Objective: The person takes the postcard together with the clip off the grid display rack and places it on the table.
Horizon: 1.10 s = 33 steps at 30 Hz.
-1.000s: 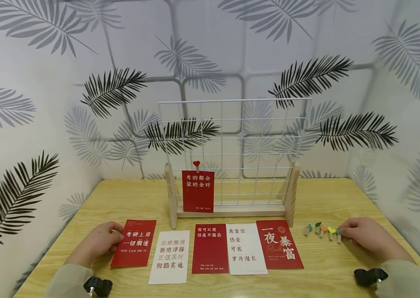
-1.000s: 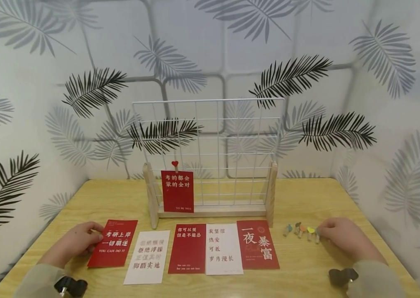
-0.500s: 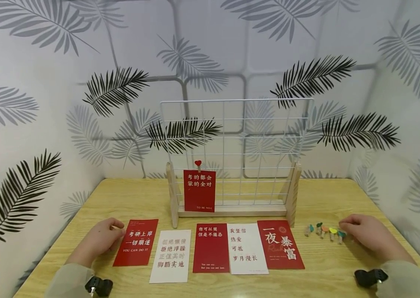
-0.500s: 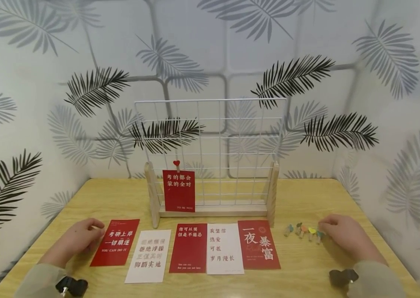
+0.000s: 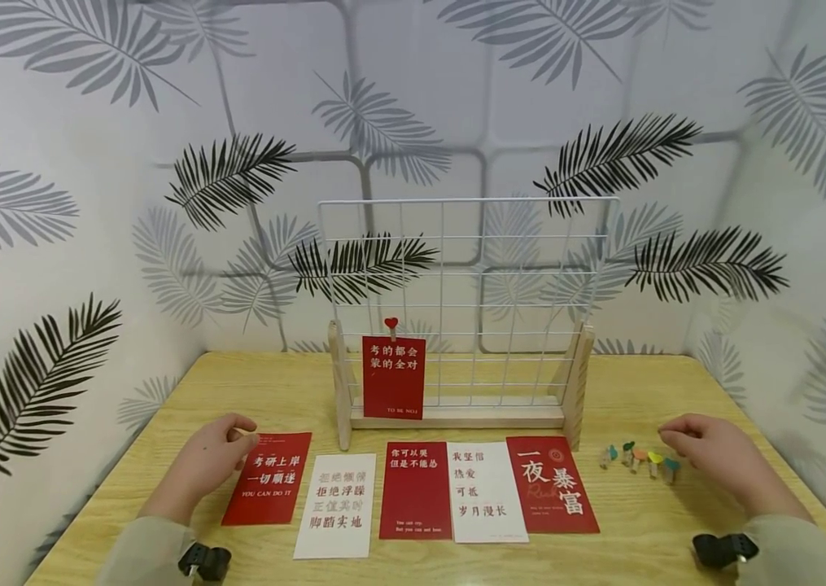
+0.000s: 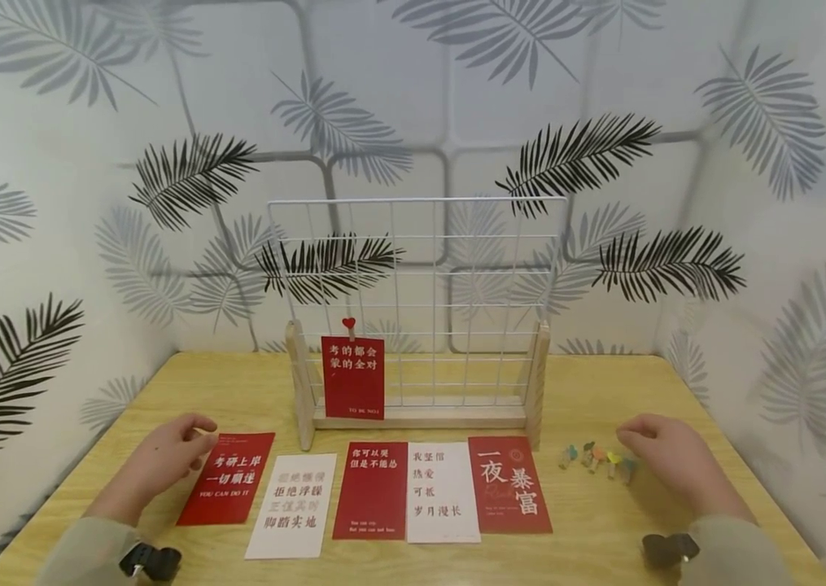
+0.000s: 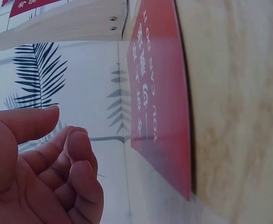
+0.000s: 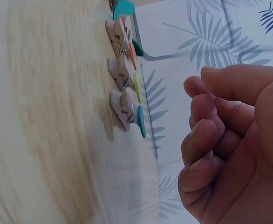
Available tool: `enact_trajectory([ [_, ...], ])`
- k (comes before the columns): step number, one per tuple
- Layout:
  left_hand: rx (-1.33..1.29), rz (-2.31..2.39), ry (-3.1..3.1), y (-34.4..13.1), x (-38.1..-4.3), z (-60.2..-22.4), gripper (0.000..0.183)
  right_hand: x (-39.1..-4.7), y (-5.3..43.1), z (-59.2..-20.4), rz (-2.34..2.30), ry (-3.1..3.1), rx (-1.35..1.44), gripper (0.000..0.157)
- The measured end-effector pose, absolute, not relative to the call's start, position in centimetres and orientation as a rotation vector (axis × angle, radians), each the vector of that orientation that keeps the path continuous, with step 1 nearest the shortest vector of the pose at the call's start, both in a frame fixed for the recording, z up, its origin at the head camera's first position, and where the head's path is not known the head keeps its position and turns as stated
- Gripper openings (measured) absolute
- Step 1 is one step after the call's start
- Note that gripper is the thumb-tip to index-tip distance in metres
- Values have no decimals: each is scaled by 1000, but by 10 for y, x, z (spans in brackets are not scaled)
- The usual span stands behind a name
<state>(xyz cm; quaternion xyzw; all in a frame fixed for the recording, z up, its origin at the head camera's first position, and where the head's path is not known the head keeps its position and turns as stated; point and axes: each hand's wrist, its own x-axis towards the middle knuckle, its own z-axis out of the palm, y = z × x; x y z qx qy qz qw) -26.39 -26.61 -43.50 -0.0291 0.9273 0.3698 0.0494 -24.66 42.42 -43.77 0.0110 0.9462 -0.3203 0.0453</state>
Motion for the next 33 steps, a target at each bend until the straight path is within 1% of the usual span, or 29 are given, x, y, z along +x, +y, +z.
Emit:
enact_trajectory([
  [5,-88,1165,2852,-259,-262,-431,43,-246,418,-433,-971,2911,-18,52],
  [8,-70,1192,2884,-254,-261,-428,42,-245,412,-429,-991,2923,-57,51],
  [21,-23,1325,2932,-225,-261,-423,34,-241,380,-419,-1018,2983,-170,40],
  [33,160,1408,2930,-200,-260,-417,34,-252,342,-412,-1065,2954,-246,36],
])
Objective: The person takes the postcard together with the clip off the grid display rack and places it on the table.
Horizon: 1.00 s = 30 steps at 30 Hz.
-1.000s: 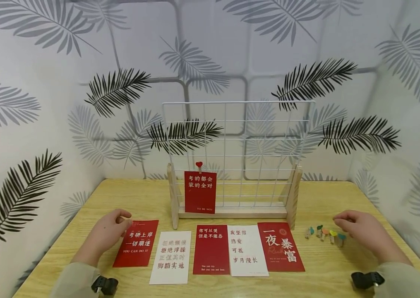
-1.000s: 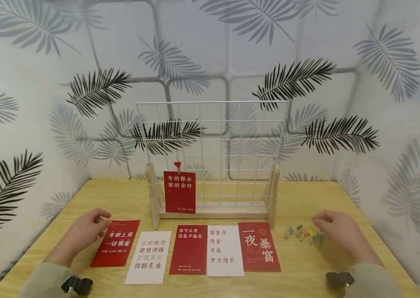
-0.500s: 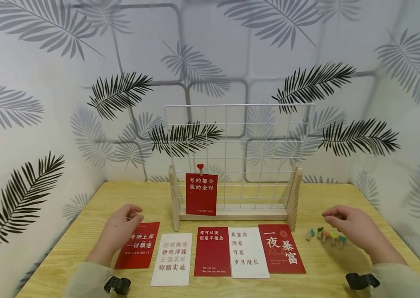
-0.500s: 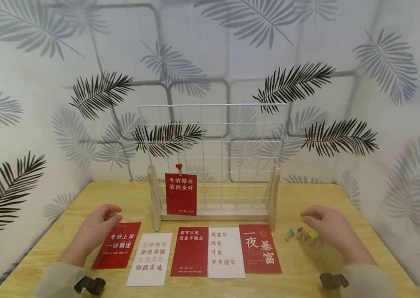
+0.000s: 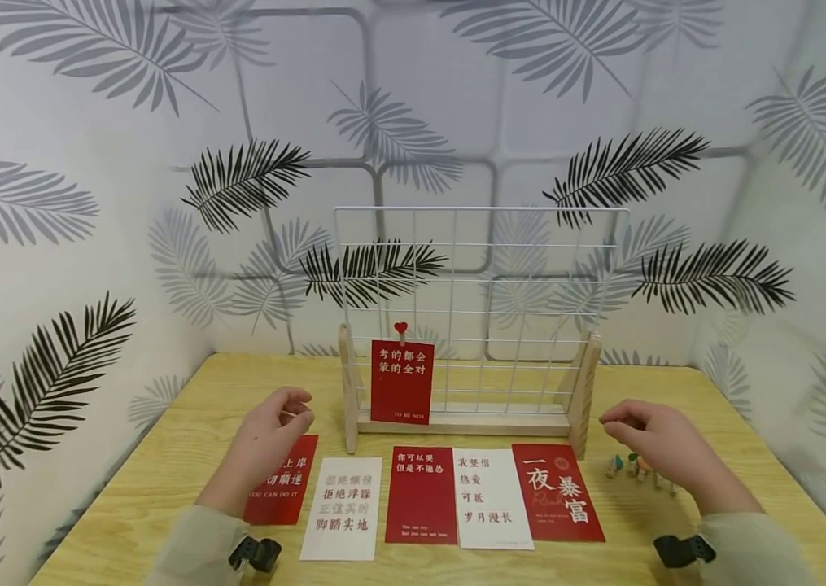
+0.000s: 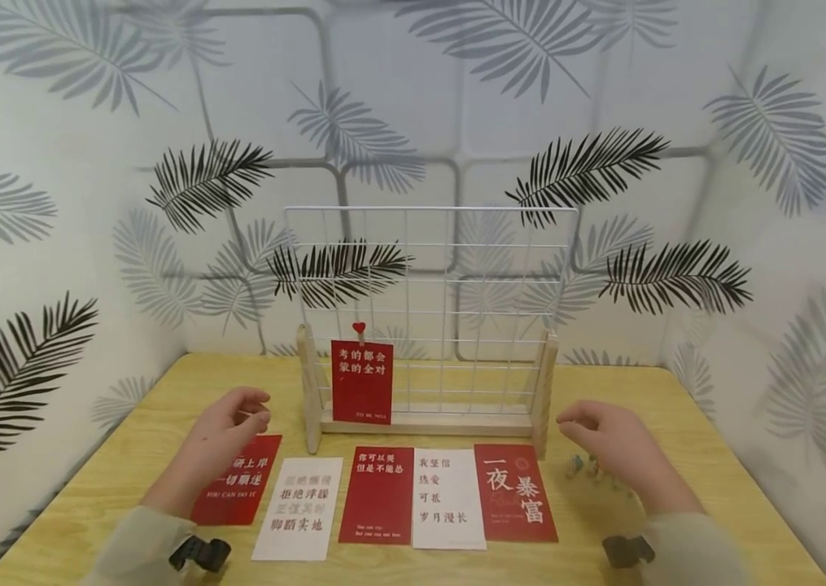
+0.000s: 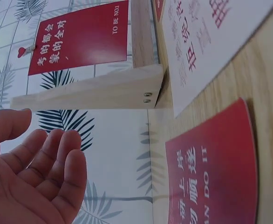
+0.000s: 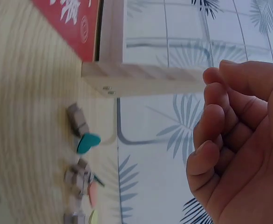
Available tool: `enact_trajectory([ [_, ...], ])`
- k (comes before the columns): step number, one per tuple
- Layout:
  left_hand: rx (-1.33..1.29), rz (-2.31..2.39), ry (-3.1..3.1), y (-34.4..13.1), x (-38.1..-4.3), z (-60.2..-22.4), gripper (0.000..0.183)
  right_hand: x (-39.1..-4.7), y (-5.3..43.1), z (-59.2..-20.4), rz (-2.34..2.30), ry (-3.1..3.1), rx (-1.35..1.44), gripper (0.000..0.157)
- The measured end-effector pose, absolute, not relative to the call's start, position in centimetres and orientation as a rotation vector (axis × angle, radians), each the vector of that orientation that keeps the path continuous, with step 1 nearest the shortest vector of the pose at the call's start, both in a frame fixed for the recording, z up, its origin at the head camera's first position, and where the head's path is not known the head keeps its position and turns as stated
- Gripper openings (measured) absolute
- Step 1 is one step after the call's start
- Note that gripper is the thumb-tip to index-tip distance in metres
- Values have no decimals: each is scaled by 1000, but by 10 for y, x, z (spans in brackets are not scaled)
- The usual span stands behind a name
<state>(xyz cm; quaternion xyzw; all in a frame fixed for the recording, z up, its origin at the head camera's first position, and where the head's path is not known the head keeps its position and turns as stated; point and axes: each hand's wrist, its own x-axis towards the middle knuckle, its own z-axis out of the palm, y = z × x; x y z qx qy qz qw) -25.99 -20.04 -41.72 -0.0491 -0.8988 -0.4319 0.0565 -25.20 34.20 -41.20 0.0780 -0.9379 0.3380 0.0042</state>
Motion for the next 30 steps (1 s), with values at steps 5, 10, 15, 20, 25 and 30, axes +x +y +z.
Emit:
enact_trajectory([
  [5,-203,-1332,-2706,-190,-260,-414,34,-257,321,-404,1042,-2915,308,30],
  [10,-237,-1339,-2698,-174,-260,-409,35,-260,300,-396,1022,-2882,366,25],
  [15,-318,-1379,-2684,-158,-261,-405,40,-262,279,-388,1037,-2866,408,19],
  [20,-382,-1400,-2669,-143,-261,-403,45,-267,261,-383,1028,-2880,450,19],
  [25,-379,-1431,-2685,-131,-263,-404,53,-272,245,-378,993,-2882,519,22],
  [30,-355,-1495,-2713,-124,-265,-406,64,-275,227,-371,961,-2855,576,27],
])
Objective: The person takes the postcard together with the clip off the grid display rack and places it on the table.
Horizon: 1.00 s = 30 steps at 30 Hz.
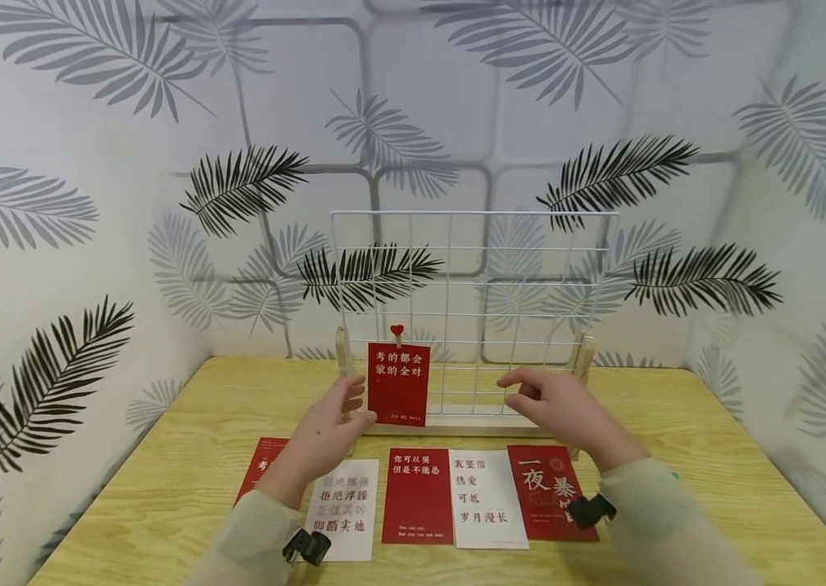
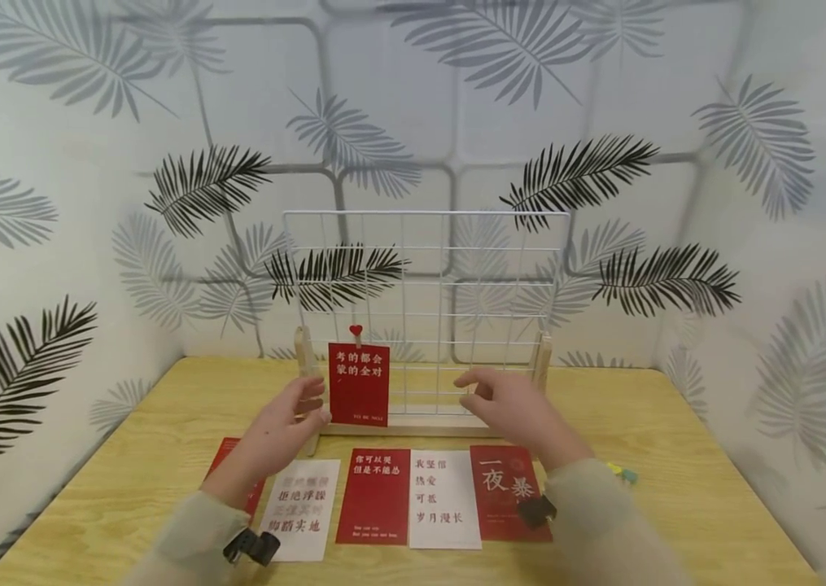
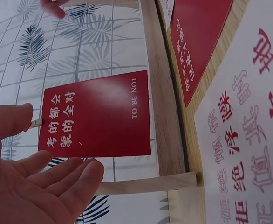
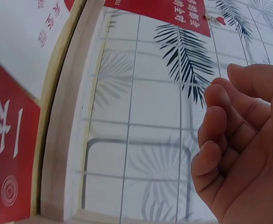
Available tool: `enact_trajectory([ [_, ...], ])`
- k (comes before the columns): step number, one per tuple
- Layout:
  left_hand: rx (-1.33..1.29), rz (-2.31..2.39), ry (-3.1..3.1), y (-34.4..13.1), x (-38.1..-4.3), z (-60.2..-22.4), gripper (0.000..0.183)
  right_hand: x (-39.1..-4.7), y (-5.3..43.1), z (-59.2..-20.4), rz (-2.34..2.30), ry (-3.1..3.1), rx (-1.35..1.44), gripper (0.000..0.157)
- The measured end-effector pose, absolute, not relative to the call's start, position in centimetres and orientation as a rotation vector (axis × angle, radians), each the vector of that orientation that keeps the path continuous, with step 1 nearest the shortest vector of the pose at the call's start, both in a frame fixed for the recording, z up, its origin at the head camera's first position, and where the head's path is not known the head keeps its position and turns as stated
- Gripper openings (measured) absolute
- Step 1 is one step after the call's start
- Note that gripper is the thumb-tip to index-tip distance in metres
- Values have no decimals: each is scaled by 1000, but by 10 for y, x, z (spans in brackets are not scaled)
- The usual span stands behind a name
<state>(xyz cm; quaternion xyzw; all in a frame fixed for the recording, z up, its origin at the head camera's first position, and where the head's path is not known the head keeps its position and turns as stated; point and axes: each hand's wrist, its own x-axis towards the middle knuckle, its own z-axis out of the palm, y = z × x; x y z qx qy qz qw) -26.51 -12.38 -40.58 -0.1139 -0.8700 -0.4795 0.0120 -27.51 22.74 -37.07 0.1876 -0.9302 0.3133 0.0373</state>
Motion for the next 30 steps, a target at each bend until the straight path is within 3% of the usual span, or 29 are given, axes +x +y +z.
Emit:
enact_trajectory([
  [17,-224,-1661,-2675,-98,-279,-410,80,-295,143,-333,885,-2804,751,40],
  [30,-181,-1499,-2624,-89,-291,-409,73,-321,86,-313,405,-2860,724,52],
])
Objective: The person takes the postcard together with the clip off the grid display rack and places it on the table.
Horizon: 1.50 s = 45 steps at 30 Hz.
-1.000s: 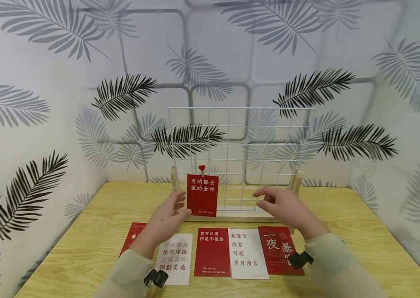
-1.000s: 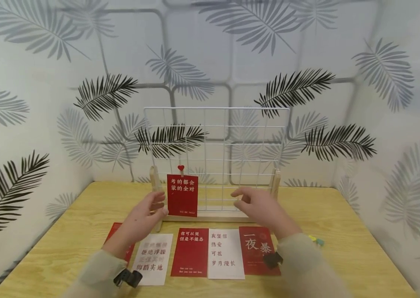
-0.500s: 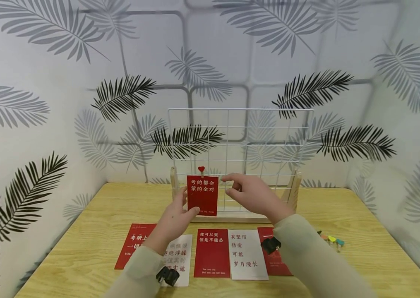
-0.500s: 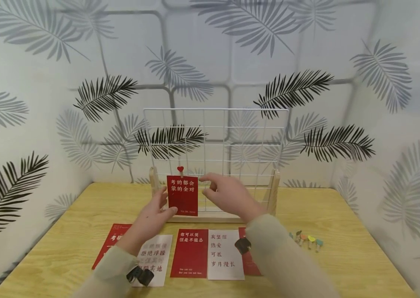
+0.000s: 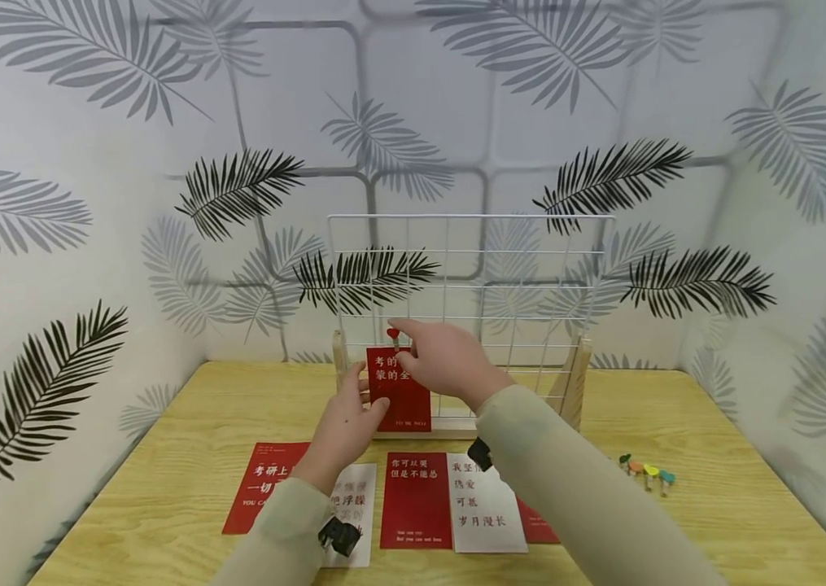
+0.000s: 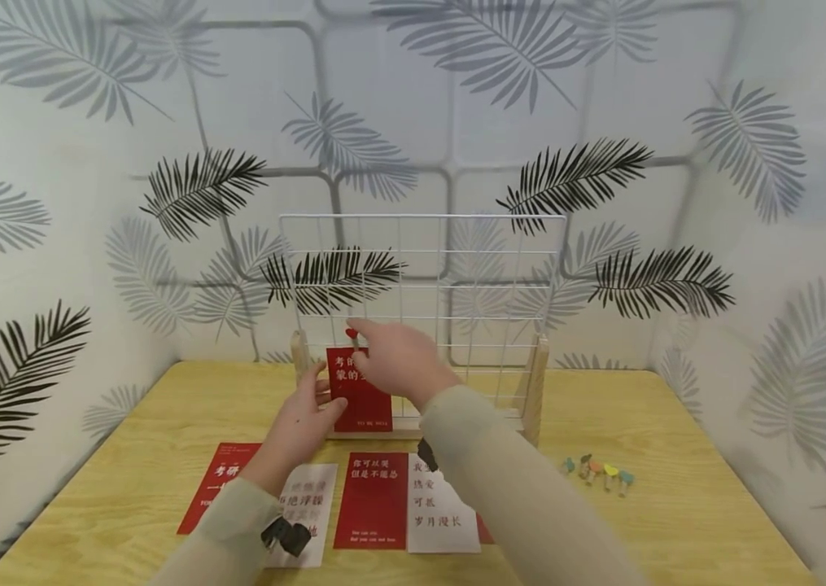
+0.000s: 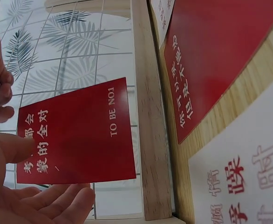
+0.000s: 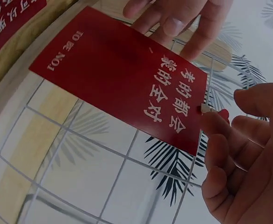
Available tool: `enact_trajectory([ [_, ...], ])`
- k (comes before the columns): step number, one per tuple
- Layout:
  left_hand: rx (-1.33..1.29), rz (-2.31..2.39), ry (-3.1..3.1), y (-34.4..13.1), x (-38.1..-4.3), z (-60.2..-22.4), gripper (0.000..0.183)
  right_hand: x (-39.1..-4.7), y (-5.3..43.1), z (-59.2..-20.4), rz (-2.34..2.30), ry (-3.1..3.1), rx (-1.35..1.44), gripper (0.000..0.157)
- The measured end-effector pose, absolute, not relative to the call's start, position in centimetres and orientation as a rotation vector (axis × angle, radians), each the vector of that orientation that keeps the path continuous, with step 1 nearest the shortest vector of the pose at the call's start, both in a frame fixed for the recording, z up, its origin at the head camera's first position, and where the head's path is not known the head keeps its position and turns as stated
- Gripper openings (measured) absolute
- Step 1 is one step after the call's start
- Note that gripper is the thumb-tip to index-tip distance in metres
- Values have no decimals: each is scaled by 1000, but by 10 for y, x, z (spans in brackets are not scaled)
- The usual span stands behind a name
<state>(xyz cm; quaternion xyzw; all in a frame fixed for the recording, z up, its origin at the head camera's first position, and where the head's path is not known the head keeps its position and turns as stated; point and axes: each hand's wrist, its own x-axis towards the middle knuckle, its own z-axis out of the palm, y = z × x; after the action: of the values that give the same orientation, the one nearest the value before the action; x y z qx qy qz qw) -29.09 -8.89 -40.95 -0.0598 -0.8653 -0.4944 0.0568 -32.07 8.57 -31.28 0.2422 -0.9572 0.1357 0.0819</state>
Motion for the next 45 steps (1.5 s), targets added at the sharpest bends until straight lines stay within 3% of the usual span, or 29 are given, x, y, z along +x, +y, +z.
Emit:
enact_trajectory([
  [19,-161,-1300,-2602,-87,-300,-399,46,-332,71,-318,115,-2807,589,50],
  [27,-65,-1226,-2632,-90,-301,-393,38,-338,68,-320,64,-2763,561,30],
  [45,-57,-1329,-2588,-92,-303,-407,12,-331,72,-326,193,-2625,555,18],
])
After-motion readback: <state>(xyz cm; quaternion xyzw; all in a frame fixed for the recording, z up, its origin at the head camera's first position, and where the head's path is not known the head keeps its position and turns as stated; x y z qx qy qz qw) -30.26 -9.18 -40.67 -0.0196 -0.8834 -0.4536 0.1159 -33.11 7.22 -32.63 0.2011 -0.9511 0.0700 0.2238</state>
